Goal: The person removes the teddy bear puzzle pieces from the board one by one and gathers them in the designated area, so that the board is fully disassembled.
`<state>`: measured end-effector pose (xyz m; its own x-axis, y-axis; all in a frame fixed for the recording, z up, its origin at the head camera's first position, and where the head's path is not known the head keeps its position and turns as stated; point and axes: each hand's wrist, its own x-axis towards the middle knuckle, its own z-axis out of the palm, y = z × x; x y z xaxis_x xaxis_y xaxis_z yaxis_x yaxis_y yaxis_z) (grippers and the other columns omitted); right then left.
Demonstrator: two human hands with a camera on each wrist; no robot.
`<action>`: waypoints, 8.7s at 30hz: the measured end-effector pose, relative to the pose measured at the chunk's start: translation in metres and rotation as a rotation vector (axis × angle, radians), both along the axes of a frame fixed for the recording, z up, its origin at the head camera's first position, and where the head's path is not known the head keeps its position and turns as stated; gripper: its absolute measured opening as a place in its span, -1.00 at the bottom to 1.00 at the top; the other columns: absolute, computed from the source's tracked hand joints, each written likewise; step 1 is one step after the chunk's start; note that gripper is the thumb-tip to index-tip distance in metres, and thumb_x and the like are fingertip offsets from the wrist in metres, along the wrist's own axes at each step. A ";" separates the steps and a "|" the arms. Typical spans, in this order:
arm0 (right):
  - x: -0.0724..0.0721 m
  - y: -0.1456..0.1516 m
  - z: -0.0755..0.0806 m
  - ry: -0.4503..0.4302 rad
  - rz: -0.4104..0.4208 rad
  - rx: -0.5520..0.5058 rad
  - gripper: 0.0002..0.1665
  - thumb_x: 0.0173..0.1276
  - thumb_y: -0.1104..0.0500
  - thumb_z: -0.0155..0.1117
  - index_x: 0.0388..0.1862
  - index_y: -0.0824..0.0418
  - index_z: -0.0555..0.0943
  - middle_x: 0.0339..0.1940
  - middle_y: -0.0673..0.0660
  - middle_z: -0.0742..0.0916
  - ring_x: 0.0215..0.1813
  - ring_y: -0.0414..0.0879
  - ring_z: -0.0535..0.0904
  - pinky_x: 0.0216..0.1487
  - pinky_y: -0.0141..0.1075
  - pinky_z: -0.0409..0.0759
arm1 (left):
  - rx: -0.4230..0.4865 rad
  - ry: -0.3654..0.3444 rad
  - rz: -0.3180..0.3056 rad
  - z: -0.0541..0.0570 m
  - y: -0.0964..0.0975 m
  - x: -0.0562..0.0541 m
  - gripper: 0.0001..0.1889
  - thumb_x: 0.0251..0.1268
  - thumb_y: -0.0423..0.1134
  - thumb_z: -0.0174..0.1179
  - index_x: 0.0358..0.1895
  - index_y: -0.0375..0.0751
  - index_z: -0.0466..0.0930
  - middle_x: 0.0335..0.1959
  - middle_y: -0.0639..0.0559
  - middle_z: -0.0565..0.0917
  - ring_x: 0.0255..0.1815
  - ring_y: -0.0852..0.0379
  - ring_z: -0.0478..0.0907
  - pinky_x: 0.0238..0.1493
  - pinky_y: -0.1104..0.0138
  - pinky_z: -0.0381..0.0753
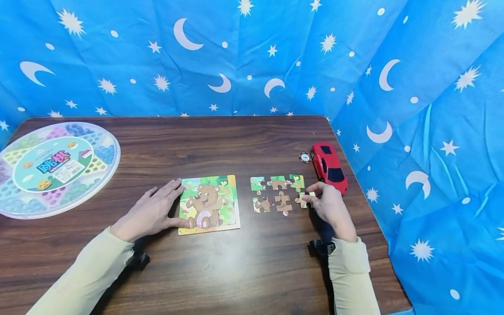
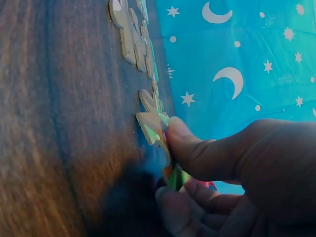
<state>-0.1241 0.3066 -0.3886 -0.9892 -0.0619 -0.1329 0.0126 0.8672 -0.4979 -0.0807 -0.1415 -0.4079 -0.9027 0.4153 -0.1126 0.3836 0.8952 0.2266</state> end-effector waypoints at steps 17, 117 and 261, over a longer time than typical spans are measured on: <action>0.001 -0.013 -0.002 -0.068 -0.114 0.035 -0.58 0.26 0.10 0.42 -0.05 0.36 0.56 -0.41 0.16 0.60 -0.39 0.00 0.45 -0.37 -0.24 0.41 | 0.010 0.011 0.001 -0.002 -0.001 0.001 0.09 0.01 0.43 0.22 0.44 -0.37 0.24 0.49 -0.29 0.15 0.50 -0.15 0.09 0.31 -0.22 0.20; 0.037 -0.239 0.000 0.296 0.723 -0.153 -0.69 0.14 0.13 0.51 -0.18 0.08 0.59 -0.42 -0.13 0.71 -0.32 -0.26 0.57 -0.04 -0.19 0.54 | -0.019 -0.093 -0.021 0.003 0.000 0.002 0.44 -0.45 0.56 0.30 0.49 -0.43 0.06 0.52 -0.34 0.01 0.53 -0.20 -0.04 0.33 -0.24 0.12; 0.038 -0.182 0.013 0.153 0.638 0.044 -0.58 0.22 0.04 0.45 0.02 0.18 0.68 -0.13 0.03 0.59 -0.09 -0.09 0.45 -0.09 -0.19 0.51 | 0.002 -0.152 -0.010 0.005 0.001 0.001 0.45 -0.37 0.55 0.31 0.52 -0.42 -0.06 0.55 -0.30 -0.09 0.55 -0.18 -0.13 0.39 -0.22 0.00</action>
